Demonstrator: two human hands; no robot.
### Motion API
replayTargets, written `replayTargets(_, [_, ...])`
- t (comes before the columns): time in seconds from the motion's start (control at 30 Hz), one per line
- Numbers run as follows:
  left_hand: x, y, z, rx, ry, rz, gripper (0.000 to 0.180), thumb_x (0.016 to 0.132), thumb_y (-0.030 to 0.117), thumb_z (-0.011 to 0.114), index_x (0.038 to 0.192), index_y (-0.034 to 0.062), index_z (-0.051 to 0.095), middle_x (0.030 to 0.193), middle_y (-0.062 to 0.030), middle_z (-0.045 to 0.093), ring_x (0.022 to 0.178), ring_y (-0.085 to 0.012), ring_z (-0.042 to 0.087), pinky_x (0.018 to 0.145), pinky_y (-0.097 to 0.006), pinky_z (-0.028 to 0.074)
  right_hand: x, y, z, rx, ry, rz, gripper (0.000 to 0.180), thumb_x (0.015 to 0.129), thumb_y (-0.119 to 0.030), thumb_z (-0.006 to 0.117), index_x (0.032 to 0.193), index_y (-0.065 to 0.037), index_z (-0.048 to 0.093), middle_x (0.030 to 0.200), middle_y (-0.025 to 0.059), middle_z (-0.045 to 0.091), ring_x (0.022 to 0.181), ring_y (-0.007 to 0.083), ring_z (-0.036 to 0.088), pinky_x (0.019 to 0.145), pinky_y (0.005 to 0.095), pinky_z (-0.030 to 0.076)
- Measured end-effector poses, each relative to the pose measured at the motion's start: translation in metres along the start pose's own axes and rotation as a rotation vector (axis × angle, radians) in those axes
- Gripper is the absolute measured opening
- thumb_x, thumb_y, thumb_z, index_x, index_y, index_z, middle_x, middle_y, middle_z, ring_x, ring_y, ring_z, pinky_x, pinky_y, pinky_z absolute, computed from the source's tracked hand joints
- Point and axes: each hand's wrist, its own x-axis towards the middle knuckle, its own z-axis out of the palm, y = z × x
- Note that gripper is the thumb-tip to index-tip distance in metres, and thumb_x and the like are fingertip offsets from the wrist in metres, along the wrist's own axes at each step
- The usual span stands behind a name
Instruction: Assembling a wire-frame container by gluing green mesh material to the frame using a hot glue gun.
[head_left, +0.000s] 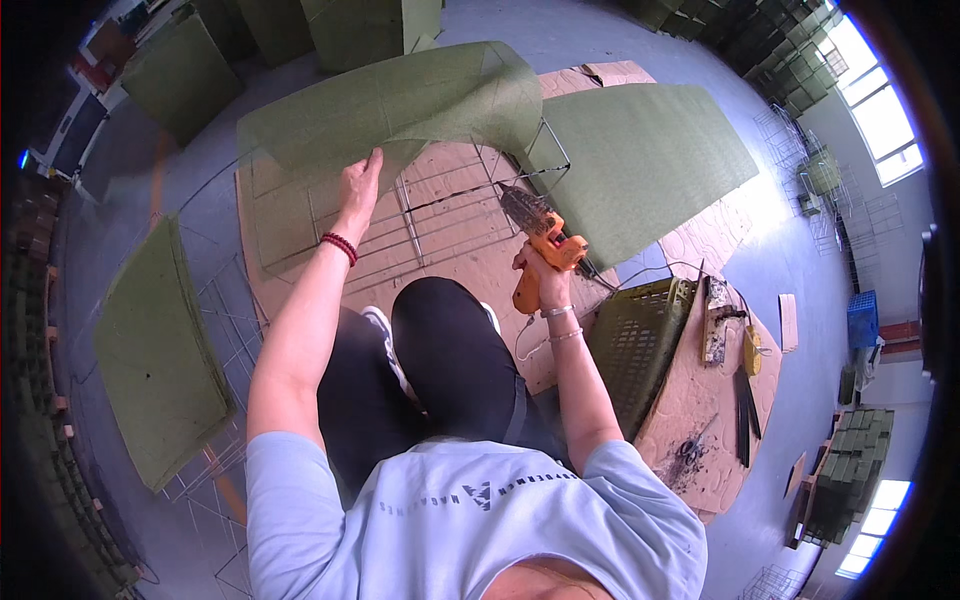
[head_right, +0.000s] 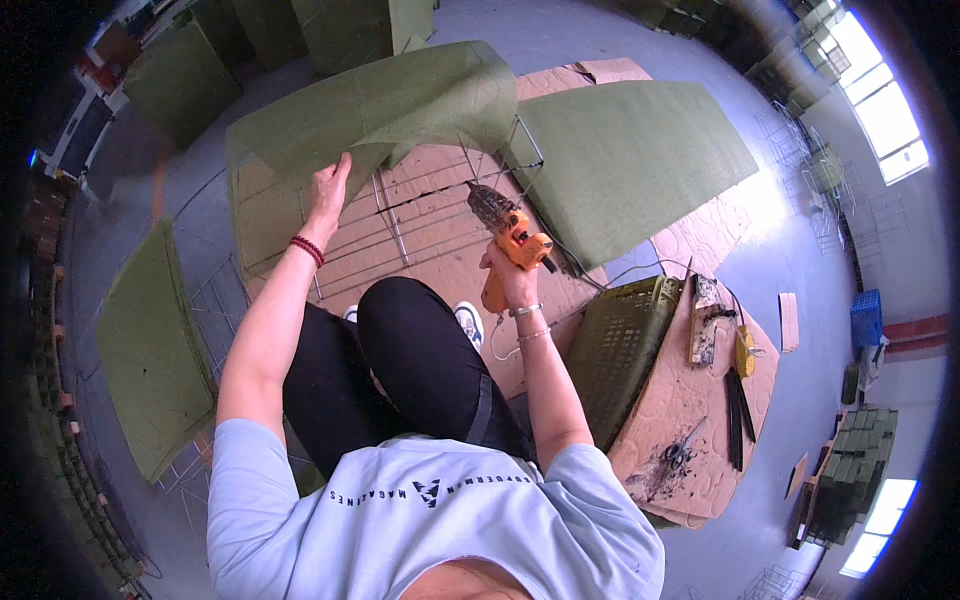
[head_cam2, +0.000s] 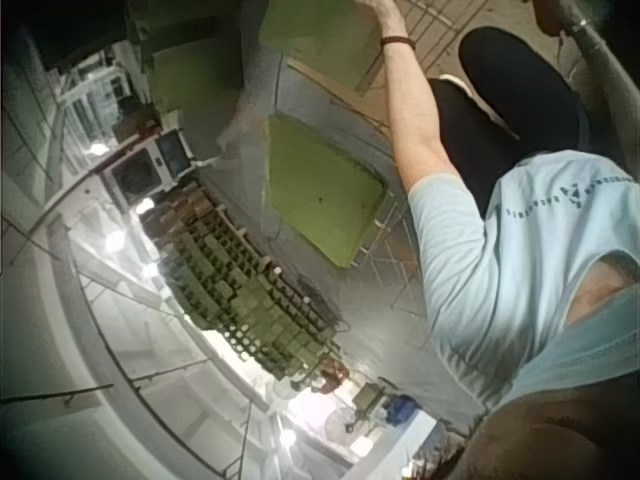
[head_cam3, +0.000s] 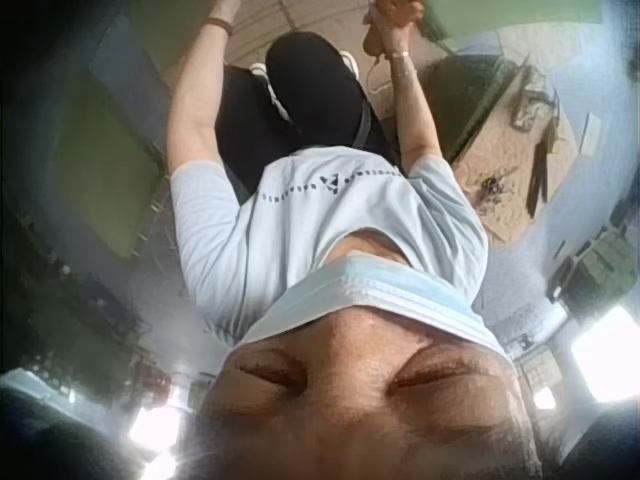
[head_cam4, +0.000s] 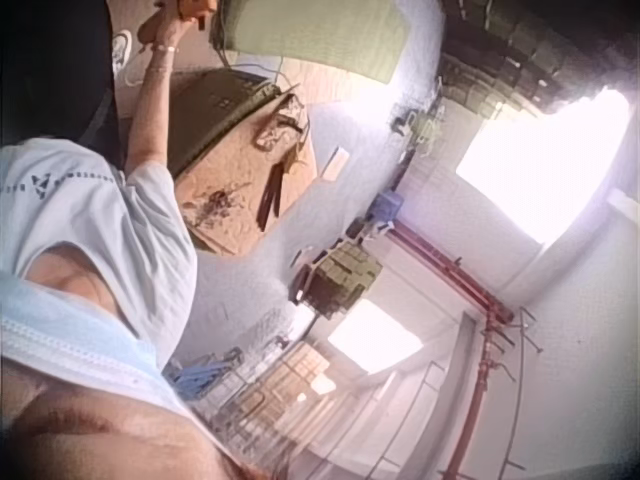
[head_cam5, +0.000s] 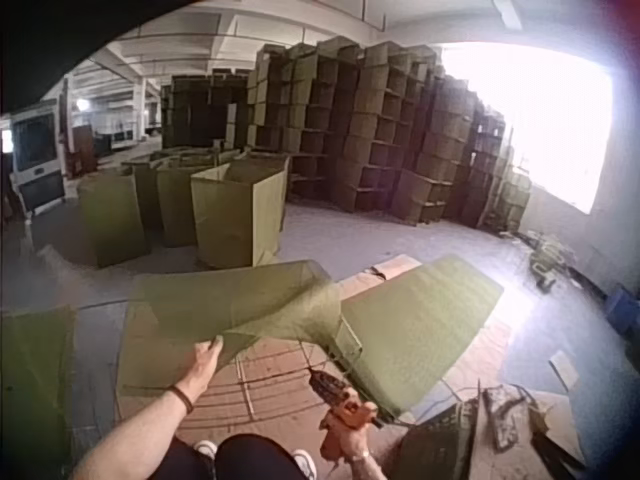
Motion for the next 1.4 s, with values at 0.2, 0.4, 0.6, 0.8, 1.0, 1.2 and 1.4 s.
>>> replayTargets(0.2, [0.003,-0.006,0.001,-0.028,0.017,0.038,0.052,0.087,0.045,0.050,0.058,0.0027,0.041,0.055,0.0038,0.032,0.055,-0.0080,0.029,0.048,-0.029,0.025,-0.005,0.000,0.010,-0.056,-0.067,0.048,0.012,0.077,-0.007,0.061,0.086,-0.002,0.055,0.071,0.0027,0.057,0.064,0.0130,0.057,0.059,0.0261,0.048])
replayTargets(0.4, [0.002,-0.005,0.001,-0.020,0.007,0.033,0.052,0.087,0.045,0.049,0.059,0.0017,0.043,0.054,0.0030,0.033,0.056,-0.0080,0.030,0.048,-0.029,0.026,-0.003,0.001,0.000,-0.034,-0.011,0.013,0.012,0.079,-0.007,0.058,0.088,-0.001,0.053,0.071,0.0058,0.056,0.065,0.0152,0.056,0.062,0.0285,0.046])
replayTargets(0.6, [0.006,-0.011,-0.003,0.027,0.002,0.021,0.053,0.086,0.047,0.049,0.061,0.0008,0.047,0.054,0.0024,0.035,0.056,-0.0079,0.032,0.049,-0.029,0.028,-0.004,0.000,0.006,0.007,-0.009,0.037,0.011,0.077,-0.006,0.058,0.086,-0.002,0.053,0.069,0.0027,0.056,0.063,0.0126,0.056,0.058,0.0261,0.046])
replayTargets(0.8, [0.003,-0.006,0.000,0.036,-0.014,0.013,0.054,0.086,0.049,0.048,0.061,0.0000,0.047,0.054,0.0005,0.036,0.056,-0.0085,0.033,0.050,-0.029,0.029,-0.008,0.004,0.011,0.019,0.019,0.003,0.011,0.077,-0.007,0.059,0.086,-0.001,0.055,0.069,0.0027,0.056,0.062,0.0129,0.055,0.058,0.0261,0.046])
replayTargets(1.0, [0.008,-0.015,-0.002,0.081,0.017,0.027,0.055,0.086,0.048,0.048,0.059,0.0007,0.042,0.052,-0.0001,0.033,0.055,-0.0092,0.032,0.049,-0.031,0.027,0.004,0.003,0.001,0.013,0.116,-0.035,0.007,0.076,-0.008,0.059,0.078,-0.003,0.055,0.066,0.0024,0.055,0.059,0.0120,0.054,0.056,0.0250,0.044])
replayTargets(1.2, [0.004,-0.006,-0.001,0.063,0.001,0.019,0.055,0.086,0.048,0.048,0.057,0.0018,0.041,0.051,-0.0005,0.031,0.054,-0.0093,0.031,0.048,-0.032,0.026,0.013,0.007,-0.017,-0.014,0.117,-0.096,0.007,0.078,-0.009,0.057,0.078,-0.003,0.053,0.066,0.0033,0.054,0.059,0.0122,0.053,0.056,0.0247,0.044])
replayTargets(1.4, [0.001,-0.003,-0.004,0.011,0.011,0.052,0.055,0.086,0.048,0.048,0.056,0.0020,0.041,0.052,0.0016,0.033,0.054,-0.0091,0.031,0.048,-0.031,0.026,0.006,0.002,-0.009,0.049,0.133,-0.051,0.008,0.080,-0.008,0.056,0.082,-0.002,0.052,0.066,0.0040,0.054,0.059,0.0127,0.053,0.054,0.0250,0.044])
